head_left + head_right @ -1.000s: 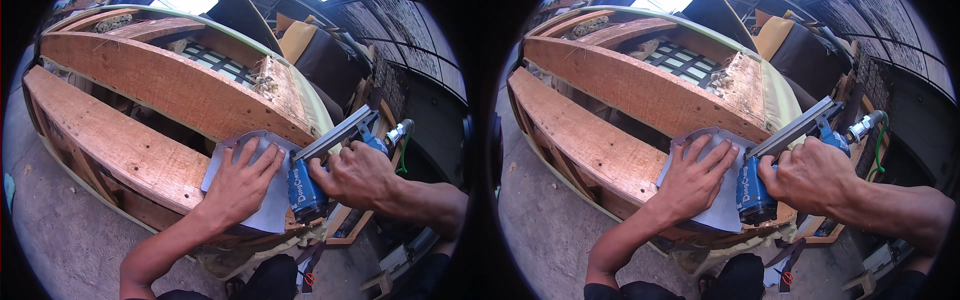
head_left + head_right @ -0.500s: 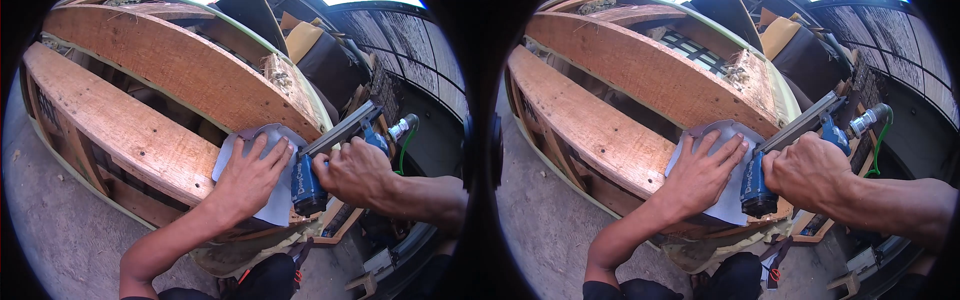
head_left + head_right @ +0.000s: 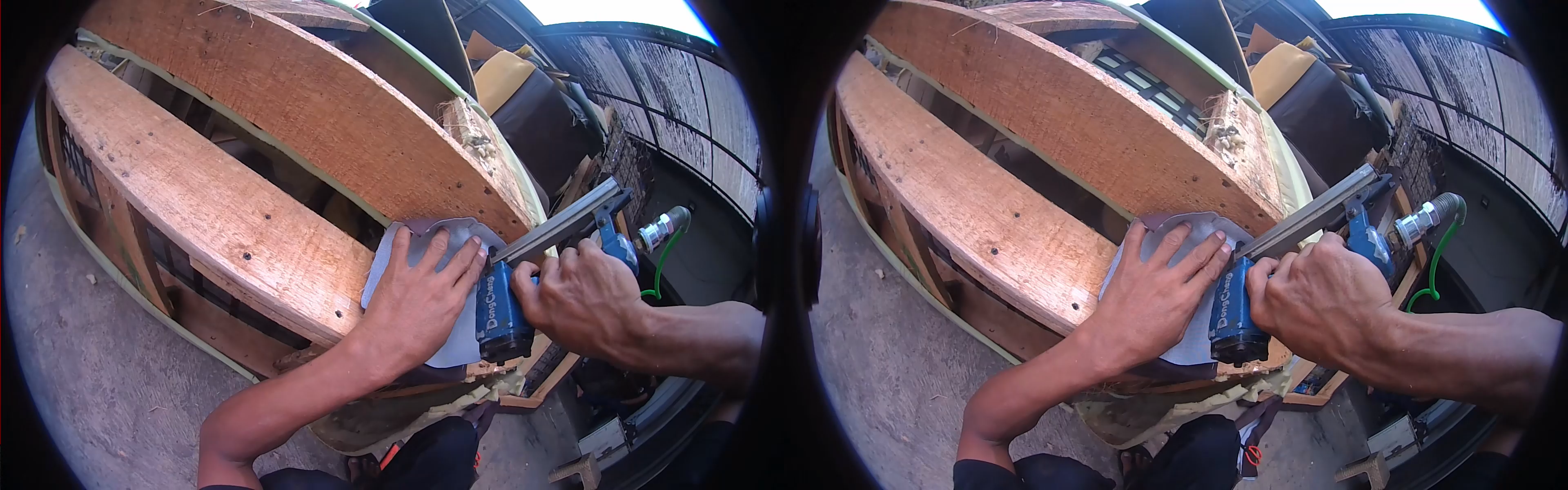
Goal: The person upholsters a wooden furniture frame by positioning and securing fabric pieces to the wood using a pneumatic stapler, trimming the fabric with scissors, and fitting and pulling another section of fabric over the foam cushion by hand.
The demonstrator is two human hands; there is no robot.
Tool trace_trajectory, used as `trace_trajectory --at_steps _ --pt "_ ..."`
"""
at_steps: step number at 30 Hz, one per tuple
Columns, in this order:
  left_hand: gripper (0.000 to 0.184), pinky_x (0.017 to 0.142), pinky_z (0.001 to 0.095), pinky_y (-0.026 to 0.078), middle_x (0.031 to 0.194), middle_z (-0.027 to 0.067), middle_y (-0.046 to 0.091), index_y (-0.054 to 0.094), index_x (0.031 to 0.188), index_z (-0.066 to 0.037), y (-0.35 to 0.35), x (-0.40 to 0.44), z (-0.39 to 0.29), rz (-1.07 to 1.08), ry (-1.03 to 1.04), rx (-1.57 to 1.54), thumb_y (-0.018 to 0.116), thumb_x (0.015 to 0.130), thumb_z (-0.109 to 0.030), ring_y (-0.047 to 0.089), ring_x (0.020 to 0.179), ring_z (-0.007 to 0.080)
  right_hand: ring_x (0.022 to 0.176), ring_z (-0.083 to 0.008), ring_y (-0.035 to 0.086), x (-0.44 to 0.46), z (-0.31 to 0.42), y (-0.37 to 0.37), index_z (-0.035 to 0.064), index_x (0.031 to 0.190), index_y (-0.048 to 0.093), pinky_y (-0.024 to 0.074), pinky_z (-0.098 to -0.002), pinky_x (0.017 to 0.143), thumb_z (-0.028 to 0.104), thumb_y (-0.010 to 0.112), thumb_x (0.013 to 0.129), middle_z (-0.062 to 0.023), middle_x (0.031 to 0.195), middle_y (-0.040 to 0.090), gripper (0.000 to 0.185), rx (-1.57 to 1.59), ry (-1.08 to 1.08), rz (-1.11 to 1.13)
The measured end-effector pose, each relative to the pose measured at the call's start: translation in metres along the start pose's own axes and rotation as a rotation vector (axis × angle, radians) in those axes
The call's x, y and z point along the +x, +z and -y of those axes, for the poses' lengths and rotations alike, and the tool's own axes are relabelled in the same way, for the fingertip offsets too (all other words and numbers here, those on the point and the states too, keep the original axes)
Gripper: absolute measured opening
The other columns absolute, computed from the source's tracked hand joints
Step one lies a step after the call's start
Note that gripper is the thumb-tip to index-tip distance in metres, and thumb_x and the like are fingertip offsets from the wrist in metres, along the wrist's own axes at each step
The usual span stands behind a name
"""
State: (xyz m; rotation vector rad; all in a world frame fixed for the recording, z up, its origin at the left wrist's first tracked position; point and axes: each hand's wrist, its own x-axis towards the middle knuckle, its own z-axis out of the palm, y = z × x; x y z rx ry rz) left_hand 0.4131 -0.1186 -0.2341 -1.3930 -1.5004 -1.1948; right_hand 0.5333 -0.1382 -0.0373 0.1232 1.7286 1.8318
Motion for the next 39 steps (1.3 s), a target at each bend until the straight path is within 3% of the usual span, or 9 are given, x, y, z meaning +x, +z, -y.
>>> trace_trajectory --at_steps 7,15,22,24,30,39 --pt "0.05 0.115 0.0636 0.027 0.15 0.0109 0.054 0.055 0.145 -0.006 0.004 -0.003 0.003 -0.005 -0.006 -0.012 0.053 0.096 -0.015 0.049 0.137 0.0314 0.068 -0.0224 0.075 0.001 0.003 0.004 -0.0073 0.11 0.064 0.0525 -0.0336 0.053 0.014 0.06 0.098 -0.0178 0.077 0.074 0.025 0.014 0.018 -0.078" --pt "0.048 0.117 0.0638 0.025 0.152 0.0095 0.053 0.057 0.144 -0.005 0.0 -0.001 0.004 0.017 -0.041 -0.056 0.052 0.097 -0.015 0.048 0.141 0.0293 0.064 -0.0226 0.073 0.003 -0.004 -0.003 -0.0036 0.1 0.063 0.0501 -0.0333 0.052 0.016 0.061 0.097 -0.0142 0.073 0.072 0.02 -0.009 0.014 -0.108" --pt "0.049 0.12 0.0646 0.021 0.152 0.0098 0.054 0.056 0.146 -0.005 0.001 -0.005 0.004 0.008 -0.071 -0.025 0.05 0.099 -0.016 0.047 0.143 0.0285 0.066 -0.0242 0.074 0.004 0.0 -0.004 -0.0037 0.101 0.063 0.053 -0.035 0.055 0.016 0.06 0.098 -0.0146 0.074 0.072 0.02 -0.004 0.035 -0.162" --pt "0.049 0.12 0.0647 0.02 0.152 0.0098 0.054 0.055 0.146 -0.005 0.003 -0.004 0.006 -0.001 -0.073 -0.021 0.049 0.099 -0.016 0.046 0.144 0.0283 0.067 -0.0254 0.075 0.004 0.0 -0.008 -0.0045 0.104 0.063 0.0546 -0.0365 0.056 0.016 0.06 0.098 -0.0161 0.075 0.072 0.022 -0.004 0.028 -0.06" --pt "0.048 0.121 0.0664 0.018 0.153 0.0108 0.054 0.056 0.146 -0.004 0.002 -0.003 0.005 0.023 -0.108 -0.082 0.048 0.1 -0.017 0.047 0.145 0.0289 0.066 -0.0262 0.074 0.006 -0.006 -0.007 -0.0054 0.104 0.062 0.0545 -0.0367 0.056 0.016 0.06 0.098 -0.0182 0.075 0.072 0.022 -0.047 0.005 -0.15" --pt "0.046 0.119 0.0689 0.017 0.152 0.0127 0.055 0.061 0.139 0.0 0.0 -0.006 0.007 0.045 -0.129 -0.087 0.05 0.097 -0.016 0.048 0.144 0.0283 0.068 -0.0264 0.075 0.011 -0.003 -0.019 -0.0061 0.105 0.064 0.0546 -0.0362 0.057 0.017 0.061 0.097 -0.0198 0.077 0.073 0.024 -0.025 0.023 -0.116"
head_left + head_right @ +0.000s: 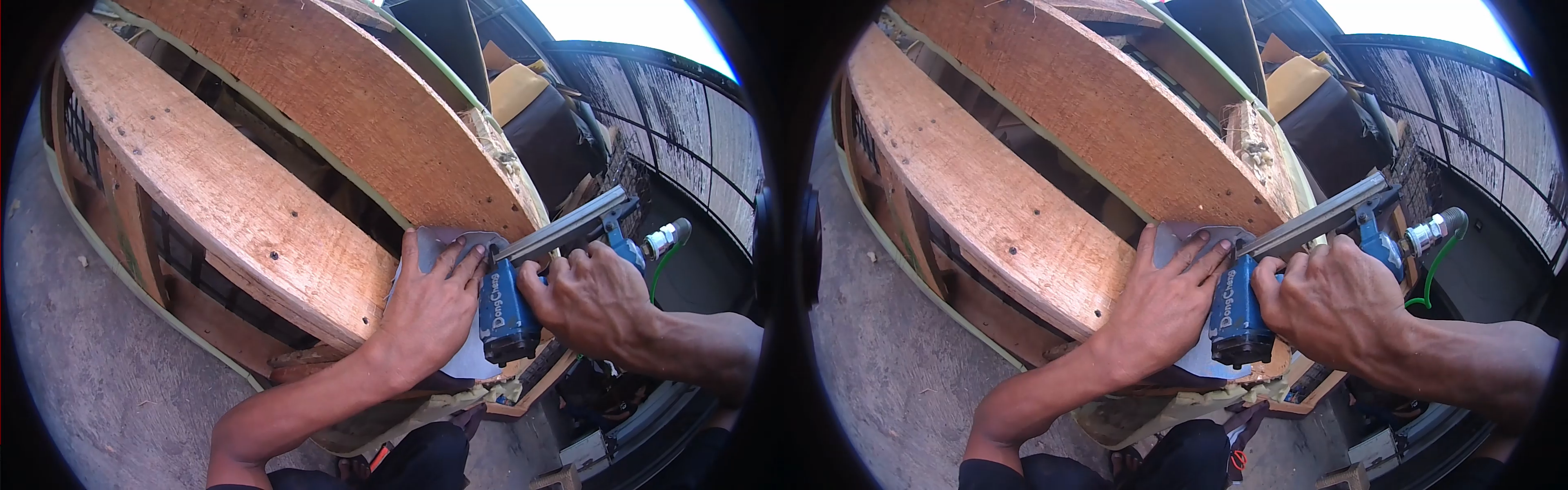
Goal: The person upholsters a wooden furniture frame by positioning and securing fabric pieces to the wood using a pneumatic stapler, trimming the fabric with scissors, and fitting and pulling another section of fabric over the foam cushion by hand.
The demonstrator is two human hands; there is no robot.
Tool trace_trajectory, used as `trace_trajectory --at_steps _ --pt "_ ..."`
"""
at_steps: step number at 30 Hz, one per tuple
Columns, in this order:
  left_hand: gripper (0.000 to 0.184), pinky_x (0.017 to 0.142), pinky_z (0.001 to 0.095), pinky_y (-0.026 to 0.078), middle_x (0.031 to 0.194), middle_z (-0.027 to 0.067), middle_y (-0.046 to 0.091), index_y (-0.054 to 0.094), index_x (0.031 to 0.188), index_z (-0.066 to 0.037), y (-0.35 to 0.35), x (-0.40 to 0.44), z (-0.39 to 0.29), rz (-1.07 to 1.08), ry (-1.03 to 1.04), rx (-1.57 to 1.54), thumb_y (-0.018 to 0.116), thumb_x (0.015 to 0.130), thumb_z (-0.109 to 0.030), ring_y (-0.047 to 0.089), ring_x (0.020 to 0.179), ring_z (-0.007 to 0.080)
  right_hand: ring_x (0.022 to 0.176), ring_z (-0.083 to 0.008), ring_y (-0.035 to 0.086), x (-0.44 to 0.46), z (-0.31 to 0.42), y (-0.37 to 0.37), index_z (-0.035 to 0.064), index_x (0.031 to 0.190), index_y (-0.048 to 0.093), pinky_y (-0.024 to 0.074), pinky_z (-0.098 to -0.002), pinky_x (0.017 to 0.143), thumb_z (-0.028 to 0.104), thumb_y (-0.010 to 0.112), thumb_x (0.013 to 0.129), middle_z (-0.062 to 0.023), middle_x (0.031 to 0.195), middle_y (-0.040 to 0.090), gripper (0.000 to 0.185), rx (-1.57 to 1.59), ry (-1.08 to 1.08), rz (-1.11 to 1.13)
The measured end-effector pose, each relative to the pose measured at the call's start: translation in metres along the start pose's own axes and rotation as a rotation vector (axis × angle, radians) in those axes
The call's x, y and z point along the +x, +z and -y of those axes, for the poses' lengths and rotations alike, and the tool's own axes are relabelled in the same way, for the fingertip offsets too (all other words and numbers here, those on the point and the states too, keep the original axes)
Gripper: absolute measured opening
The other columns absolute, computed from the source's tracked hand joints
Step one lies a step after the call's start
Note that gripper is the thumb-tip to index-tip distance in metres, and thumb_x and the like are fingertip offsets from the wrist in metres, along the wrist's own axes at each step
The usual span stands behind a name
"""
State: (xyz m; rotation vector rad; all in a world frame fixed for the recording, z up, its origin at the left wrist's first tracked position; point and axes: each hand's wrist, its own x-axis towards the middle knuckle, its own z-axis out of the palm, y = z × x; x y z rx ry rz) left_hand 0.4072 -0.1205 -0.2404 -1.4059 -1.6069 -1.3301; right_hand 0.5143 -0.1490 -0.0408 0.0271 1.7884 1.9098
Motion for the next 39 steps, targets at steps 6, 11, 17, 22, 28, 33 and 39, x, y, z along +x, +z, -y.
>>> trace_trajectory --at_steps 6,11,17,22,28,33,39 --pt "0.048 0.116 0.0708 0.022 0.154 0.0113 0.052 0.058 0.142 0.0 0.0 -0.004 -0.002 0.001 0.008 0.018 0.05 0.097 -0.016 0.046 0.145 0.0271 0.072 -0.0258 0.076 0.002 0.001 -0.007 -0.0057 0.105 0.064 0.0556 -0.0362 0.058 0.016 0.061 0.097 -0.0194 0.078 0.074 0.024 0.073 0.038 0.05" --pt "0.05 0.113 0.073 0.028 0.156 0.0105 0.049 0.055 0.146 -0.002 -0.004 -0.007 -0.005 0.071 -0.013 0.101 0.049 0.098 -0.016 0.044 0.146 0.0277 0.071 -0.0254 0.076 0.003 0.003 -0.003 -0.0056 0.102 0.064 0.0556 -0.0369 0.056 0.015 0.061 0.096 -0.0178 0.078 0.074 0.022 0.067 0.056 0.039" --pt "0.046 0.114 0.072 0.029 0.157 0.0109 0.049 0.056 0.144 -0.003 -0.002 -0.007 -0.004 0.101 -0.017 0.078 0.048 0.101 -0.016 0.042 0.147 0.0291 0.066 -0.0265 0.073 -0.051 0.008 0.021 -0.0002 0.102 0.064 0.0544 -0.0396 0.055 0.014 0.065 0.092 -0.0129 0.073 0.071 0.018 0.458 0.236 -0.015" --pt "0.04 0.113 0.0662 0.032 0.148 0.0127 0.057 0.063 0.135 -0.002 -0.01 -0.002 -0.008 0.096 0.039 0.116 0.056 0.101 -0.022 0.049 0.142 0.0299 0.064 -0.0253 0.07 -0.149 0.076 0.134 -0.0031 0.112 0.068 0.0525 -0.0326 0.062 0.011 0.076 0.08 -0.0118 0.077 0.071 0.035 1.09 0.71 -0.62" --pt "0.043 0.108 0.0532 0.04 0.131 0.0086 0.068 0.069 0.126 -0.009 -0.051 -0.022 -0.031 0.378 0.187 -0.166 0.07 0.095 -0.038 0.06 0.128 0.0262 0.075 -0.0288 0.071 -0.189 0.257 0.305 -0.0061 0.11 0.066 0.0524 -0.0345 0.07 0.005 0.07 0.079 -0.0155 0.083 0.072 0.033 1.242 1.401 -0.651" --pt "0.043 0.105 0.05 0.042 0.133 0.0048 0.067 0.07 0.127 -0.016 -0.045 -0.029 -0.031 0.51 0.197 -0.013 0.075 0.091 -0.04 0.06 0.128 0.0244 0.081 -0.0395 0.071 -0.17 0.439 0.412 -0.0053 0.11 0.066 0.0532 -0.0426 0.075 0.004 0.069 0.078 -0.0211 0.087 0.072 0.034 1.223 1.662 -0.423" --pt "0.033 0.104 0.0458 0.043 0.137 0.0029 0.066 0.075 0.118 -0.023 -0.056 -0.007 -0.043 0.669 0.147 0.003 0.079 0.087 -0.034 0.06 0.128 0.0239 0.089 -0.0463 0.07 -0.12 0.511 0.385 0.0106 0.108 0.076 0.0538 -0.0531 0.079 0.023 0.075 0.076 -0.0232 0.089 0.073 0.034 1.75 1.386 0.128"
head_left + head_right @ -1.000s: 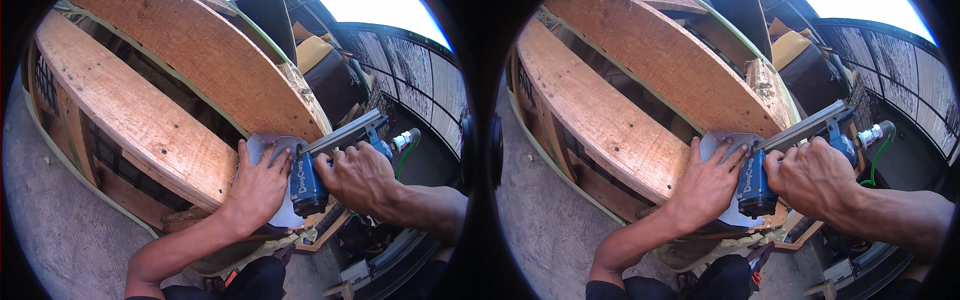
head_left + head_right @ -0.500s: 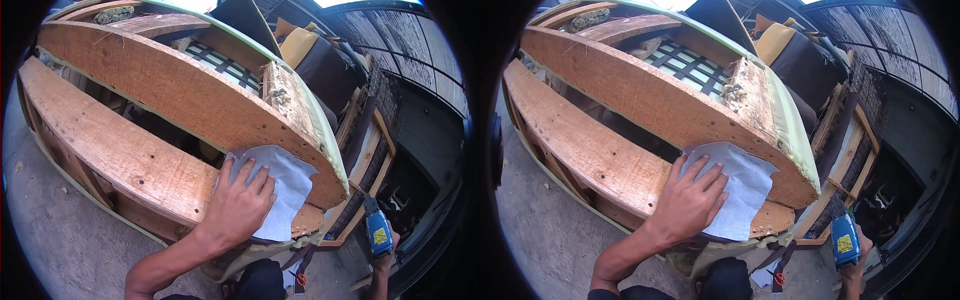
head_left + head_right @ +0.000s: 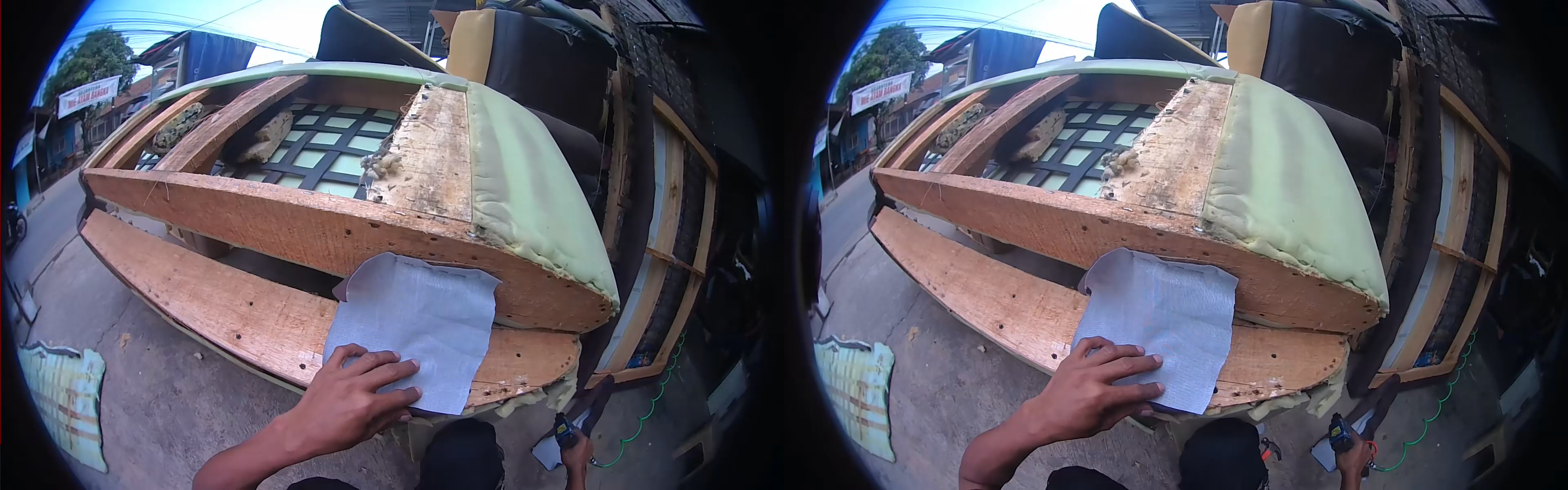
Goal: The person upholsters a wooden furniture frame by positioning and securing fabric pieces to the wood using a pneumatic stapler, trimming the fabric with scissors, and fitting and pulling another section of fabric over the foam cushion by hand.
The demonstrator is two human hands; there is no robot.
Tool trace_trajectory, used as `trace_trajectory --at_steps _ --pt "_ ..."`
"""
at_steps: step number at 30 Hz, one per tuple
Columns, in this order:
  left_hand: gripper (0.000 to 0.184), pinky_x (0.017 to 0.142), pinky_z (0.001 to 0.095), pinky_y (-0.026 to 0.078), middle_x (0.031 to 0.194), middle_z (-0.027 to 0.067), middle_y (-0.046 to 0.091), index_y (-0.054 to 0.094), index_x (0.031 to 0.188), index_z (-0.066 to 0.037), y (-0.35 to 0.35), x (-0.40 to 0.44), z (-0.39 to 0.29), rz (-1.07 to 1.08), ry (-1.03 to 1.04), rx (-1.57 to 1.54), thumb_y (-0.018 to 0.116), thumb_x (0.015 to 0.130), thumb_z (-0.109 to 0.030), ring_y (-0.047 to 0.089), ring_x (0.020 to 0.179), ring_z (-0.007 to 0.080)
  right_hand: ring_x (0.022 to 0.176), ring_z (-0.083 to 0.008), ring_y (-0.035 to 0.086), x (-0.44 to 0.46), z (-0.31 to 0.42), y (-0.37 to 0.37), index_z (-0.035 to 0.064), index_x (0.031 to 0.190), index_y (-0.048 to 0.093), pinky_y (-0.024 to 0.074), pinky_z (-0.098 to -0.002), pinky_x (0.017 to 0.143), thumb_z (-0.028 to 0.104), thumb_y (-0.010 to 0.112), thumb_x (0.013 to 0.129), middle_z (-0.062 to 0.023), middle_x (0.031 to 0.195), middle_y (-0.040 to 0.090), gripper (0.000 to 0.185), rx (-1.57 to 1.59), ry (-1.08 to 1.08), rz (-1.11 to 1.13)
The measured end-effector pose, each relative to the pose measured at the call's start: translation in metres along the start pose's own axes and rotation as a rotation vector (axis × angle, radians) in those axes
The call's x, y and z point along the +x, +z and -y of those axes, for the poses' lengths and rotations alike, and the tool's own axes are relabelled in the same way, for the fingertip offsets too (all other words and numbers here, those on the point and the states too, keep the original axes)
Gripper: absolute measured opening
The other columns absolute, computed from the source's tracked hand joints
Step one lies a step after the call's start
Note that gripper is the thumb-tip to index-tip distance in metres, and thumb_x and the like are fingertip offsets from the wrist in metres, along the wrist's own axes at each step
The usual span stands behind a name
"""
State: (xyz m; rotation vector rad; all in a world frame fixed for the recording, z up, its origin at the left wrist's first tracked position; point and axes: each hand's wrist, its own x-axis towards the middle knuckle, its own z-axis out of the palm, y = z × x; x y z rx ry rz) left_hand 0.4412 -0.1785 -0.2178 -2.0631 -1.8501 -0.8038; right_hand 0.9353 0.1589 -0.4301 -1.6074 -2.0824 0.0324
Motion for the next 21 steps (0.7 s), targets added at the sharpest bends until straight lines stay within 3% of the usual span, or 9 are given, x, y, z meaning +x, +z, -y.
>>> trace_trajectory --at_steps 4,7,11,15,17,21 --pt "0.025 0.103 0.0443 0.043 0.135 0.0036 0.066 0.077 0.11 -0.021 0.0 0.005 -0.015 0.019 -0.092 -0.033 0.08 0.087 -0.028 0.06 0.126 0.0249 0.099 -0.045 0.069 -0.015 -0.019 0.074 0.0091 0.107 0.078 0.0504 -0.0548 0.09 0.022 0.08 0.066 -0.0226 0.101 0.074 0.042 -0.068 -0.101 0.219" --pt "0.023 0.104 0.0455 0.042 0.13 0.0044 0.066 0.077 0.108 -0.02 0.003 0.012 -0.033 -0.027 -0.179 -0.056 0.081 0.086 -0.025 0.059 0.125 0.0268 0.089 -0.0432 0.071 -0.016 -0.019 0.113 0.0115 0.098 0.078 0.055 -0.0526 0.08 0.025 0.078 0.068 -0.0201 0.09 0.075 0.033 -0.114 -0.239 0.162" --pt "0.023 0.103 0.0458 0.039 0.124 0.0047 0.065 0.078 0.105 -0.02 0.014 0.011 -0.035 -0.088 -0.185 -0.016 0.084 0.083 -0.024 0.057 0.123 0.0283 0.088 -0.0417 0.072 -0.013 -0.025 0.153 0.0122 0.092 0.078 0.0551 -0.0537 0.079 0.035 0.081 0.067 -0.0178 0.088 0.074 0.034 -0.173 -0.209 0.195" --pt "0.023 0.102 0.0443 0.04 0.124 0.0036 0.065 0.079 0.104 -0.021 0.01 0.012 -0.026 -0.073 -0.173 -0.047 0.084 0.082 -0.025 0.057 0.121 0.0268 0.094 -0.0418 0.071 -0.023 -0.03 0.169 0.0115 0.103 0.075 0.0536 -0.0537 0.084 0.035 0.075 0.075 -0.0186 0.097 0.073 0.036 -0.183 -0.186 0.337" --pt "0.023 0.099 0.043 0.04 0.124 0.0025 0.065 0.081 0.103 -0.024 0.004 0.018 -0.016 0.04 -0.149 -0.135 0.085 0.08 -0.027 0.058 0.118 0.0253 0.097 -0.0419 0.07 -0.03 -0.03 0.17 0.0111 0.108 0.073 0.0528 -0.0537 0.087 0.035 0.071 0.08 -0.019 0.102 0.073 0.038 -0.184 -0.178 0.395" --pt "0.021 0.098 0.0423 0.04 0.115 0.0028 0.065 0.072 0.103 -0.014 0.007 0.028 -0.024 0.056 -0.121 0.059 0.079 0.083 -0.017 0.059 0.113 0.0251 0.104 -0.042 0.069 -0.044 -0.024 0.163 0.0104 0.119 0.069 0.0514 -0.0536 0.092 0.036 0.065 0.088 -0.0198 0.111 0.072 0.041 -0.181 -0.171 0.523"
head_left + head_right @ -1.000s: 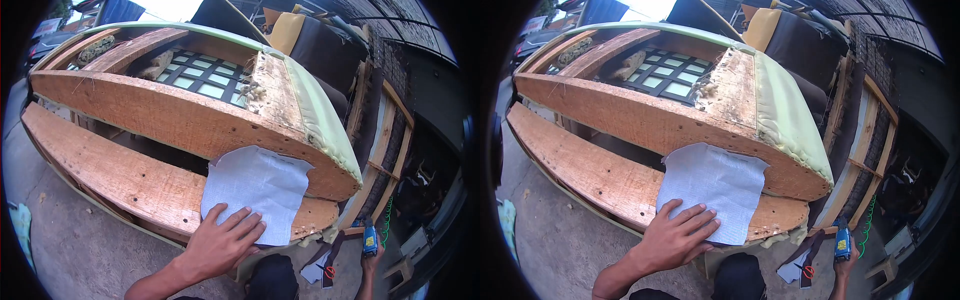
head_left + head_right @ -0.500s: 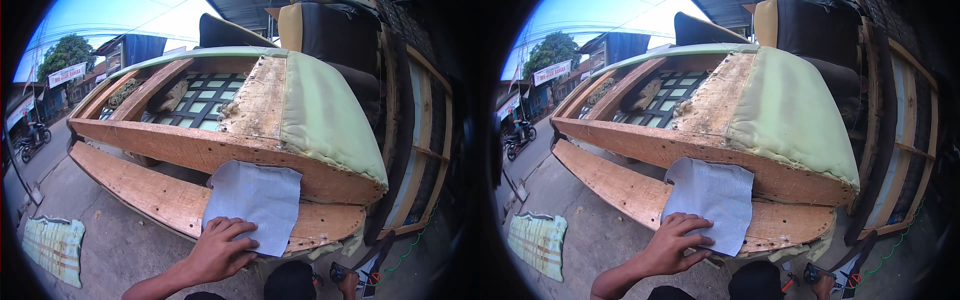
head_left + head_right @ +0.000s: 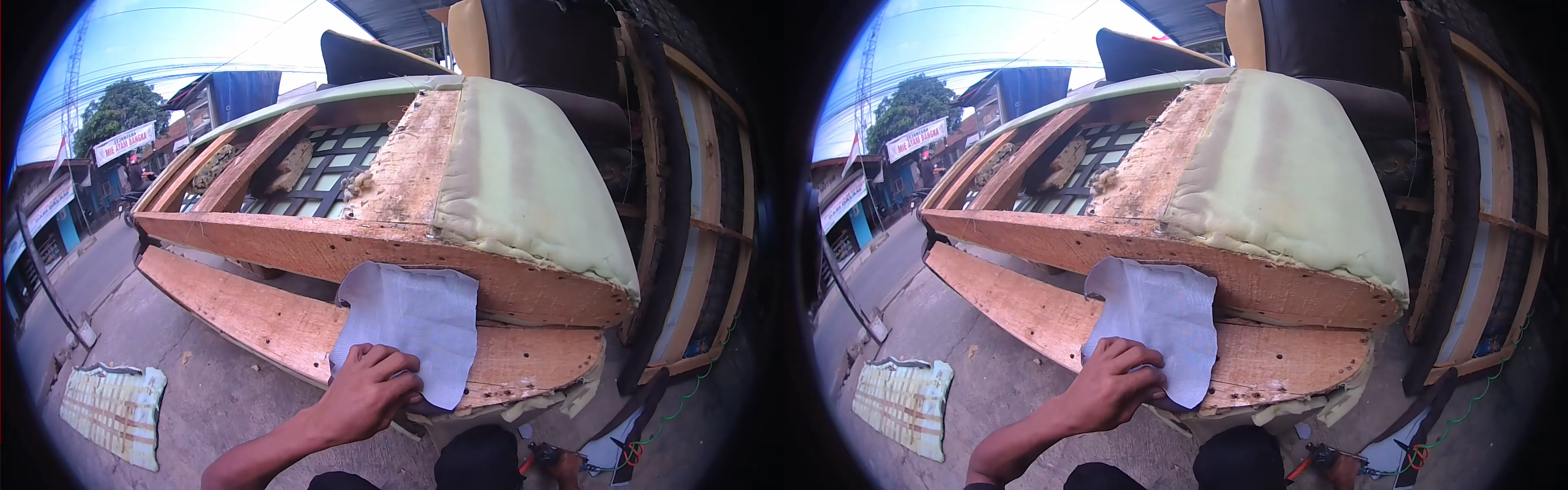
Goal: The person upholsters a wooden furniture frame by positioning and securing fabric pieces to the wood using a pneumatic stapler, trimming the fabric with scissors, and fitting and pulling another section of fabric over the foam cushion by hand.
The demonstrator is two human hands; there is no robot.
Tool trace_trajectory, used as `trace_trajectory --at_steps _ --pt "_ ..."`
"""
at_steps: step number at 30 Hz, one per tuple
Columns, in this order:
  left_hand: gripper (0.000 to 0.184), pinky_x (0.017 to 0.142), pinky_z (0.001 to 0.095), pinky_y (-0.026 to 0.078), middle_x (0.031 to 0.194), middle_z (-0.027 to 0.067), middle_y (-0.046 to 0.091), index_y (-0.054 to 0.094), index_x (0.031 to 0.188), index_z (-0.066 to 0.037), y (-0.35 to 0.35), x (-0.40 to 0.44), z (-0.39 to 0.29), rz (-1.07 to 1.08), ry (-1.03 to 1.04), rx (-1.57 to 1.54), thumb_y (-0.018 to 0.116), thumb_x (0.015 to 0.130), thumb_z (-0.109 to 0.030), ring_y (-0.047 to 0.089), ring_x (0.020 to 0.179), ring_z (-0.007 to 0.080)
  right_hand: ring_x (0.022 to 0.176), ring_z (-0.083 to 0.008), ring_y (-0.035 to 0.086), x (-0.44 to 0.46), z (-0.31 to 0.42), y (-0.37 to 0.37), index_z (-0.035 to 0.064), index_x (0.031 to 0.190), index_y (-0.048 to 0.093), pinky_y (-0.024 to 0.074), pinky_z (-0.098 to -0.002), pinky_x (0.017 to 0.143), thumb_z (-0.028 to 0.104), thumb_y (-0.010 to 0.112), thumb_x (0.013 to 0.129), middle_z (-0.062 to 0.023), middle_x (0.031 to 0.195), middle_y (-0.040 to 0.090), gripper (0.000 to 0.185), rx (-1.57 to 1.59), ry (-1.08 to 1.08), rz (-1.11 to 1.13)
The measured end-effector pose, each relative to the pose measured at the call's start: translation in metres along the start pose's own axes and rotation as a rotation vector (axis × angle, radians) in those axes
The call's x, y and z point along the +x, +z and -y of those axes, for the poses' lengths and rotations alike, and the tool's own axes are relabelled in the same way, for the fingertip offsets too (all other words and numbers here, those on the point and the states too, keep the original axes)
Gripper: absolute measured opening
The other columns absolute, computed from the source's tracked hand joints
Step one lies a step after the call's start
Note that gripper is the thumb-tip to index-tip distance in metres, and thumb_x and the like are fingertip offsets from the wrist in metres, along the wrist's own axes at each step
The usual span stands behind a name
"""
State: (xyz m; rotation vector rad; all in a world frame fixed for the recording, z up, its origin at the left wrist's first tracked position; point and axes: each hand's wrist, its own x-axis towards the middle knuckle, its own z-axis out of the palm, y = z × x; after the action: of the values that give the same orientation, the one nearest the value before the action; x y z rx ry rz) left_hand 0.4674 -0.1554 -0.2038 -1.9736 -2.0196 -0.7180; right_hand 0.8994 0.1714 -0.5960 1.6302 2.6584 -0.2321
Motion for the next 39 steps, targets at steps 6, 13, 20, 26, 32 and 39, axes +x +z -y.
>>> trace_trajectory --at_steps 6,13,20,26,32,39 --pt "0.015 0.067 0.0409 0.053 0.085 0.0108 0.061 0.055 0.088 -0.004 -0.048 0.017 -0.01 -0.609 0.285 0.163 0.069 0.082 -0.002 0.064 0.073 0.0279 0.105 -0.0417 0.068 -0.005 0.001 -0.006 0.0101 0.122 0.068 0.051 -0.0536 0.092 0.038 0.064 0.089 -0.0202 0.114 0.072 0.043 0.05 -0.003 0.071" --pt "0.025 0.054 0.0427 0.05 0.08 0.0148 0.063 0.052 0.108 -0.005 -0.179 0.168 0.048 -0.52 0.484 0.787 0.071 0.092 -0.011 0.066 0.064 0.0307 0.086 -0.0391 0.072 0.015 -0.024 0.039 0.0117 0.092 0.078 0.054 -0.0533 0.08 0.049 0.084 0.063 -0.0181 0.086 0.074 0.048 0.081 -0.09 -0.174" --pt "0.018 0.063 0.0485 0.048 0.069 0.0169 0.062 0.05 0.104 -0.006 -0.149 0.223 0.092 -0.087 0.274 0.628 0.055 0.104 -0.023 0.065 0.064 0.0372 0.112 -0.0449 0.066 0.034 -0.052 0.074 0.0076 0.13 0.067 0.051 -0.0562 0.096 0.04 0.053 0.098 -0.0247 0.124 0.069 0.047 -0.034 0.059 0.231" --pt "0.025 0.064 0.0512 0.046 0.067 0.0194 0.058 0.048 0.099 -0.005 -0.148 0.227 0.097 -0.035 0.218 0.508 0.049 0.108 -0.029 0.062 0.063 0.0415 0.106 -0.0471 0.067 0.021 -0.072 0.078 0.0118 0.119 0.071 0.0527 -0.0574 0.09 0.045 0.068 0.085 -0.0253 0.114 0.072 0.048 -0.077 -0.115 0.036" --pt "0.036 0.063 0.0566 0.044 0.06 0.021 0.055 0.05 0.094 -0.006 -0.162 0.234 0.104 -0.015 0.318 0.288 0.046 0.109 -0.04 0.06 0.061 0.0461 0.095 -0.0488 0.068 -0.088 0.011 -0.106 0.0117 0.118 0.069 0.0557 -0.0559 0.083 0.033 0.072 0.078 -0.0247 0.103 0.073 0.046 -0.114 0.015 0.275" --pt "0.059 0.068 0.0511 0.049 0.066 0.0181 0.063 0.066 0.085 -0.004 -0.148 0.246 0.117 0.134 0.347 0.152 0.056 0.101 -0.059 0.066 0.065 0.0347 0.083 -0.0365 0.075 -0.195 0.123 -0.235 0.0068 0.09 0.078 0.0572 -0.0489 0.08 0.031 0.088 0.065 -0.0195 0.089 0.076 0.037 0.349 0.373 -0.058"
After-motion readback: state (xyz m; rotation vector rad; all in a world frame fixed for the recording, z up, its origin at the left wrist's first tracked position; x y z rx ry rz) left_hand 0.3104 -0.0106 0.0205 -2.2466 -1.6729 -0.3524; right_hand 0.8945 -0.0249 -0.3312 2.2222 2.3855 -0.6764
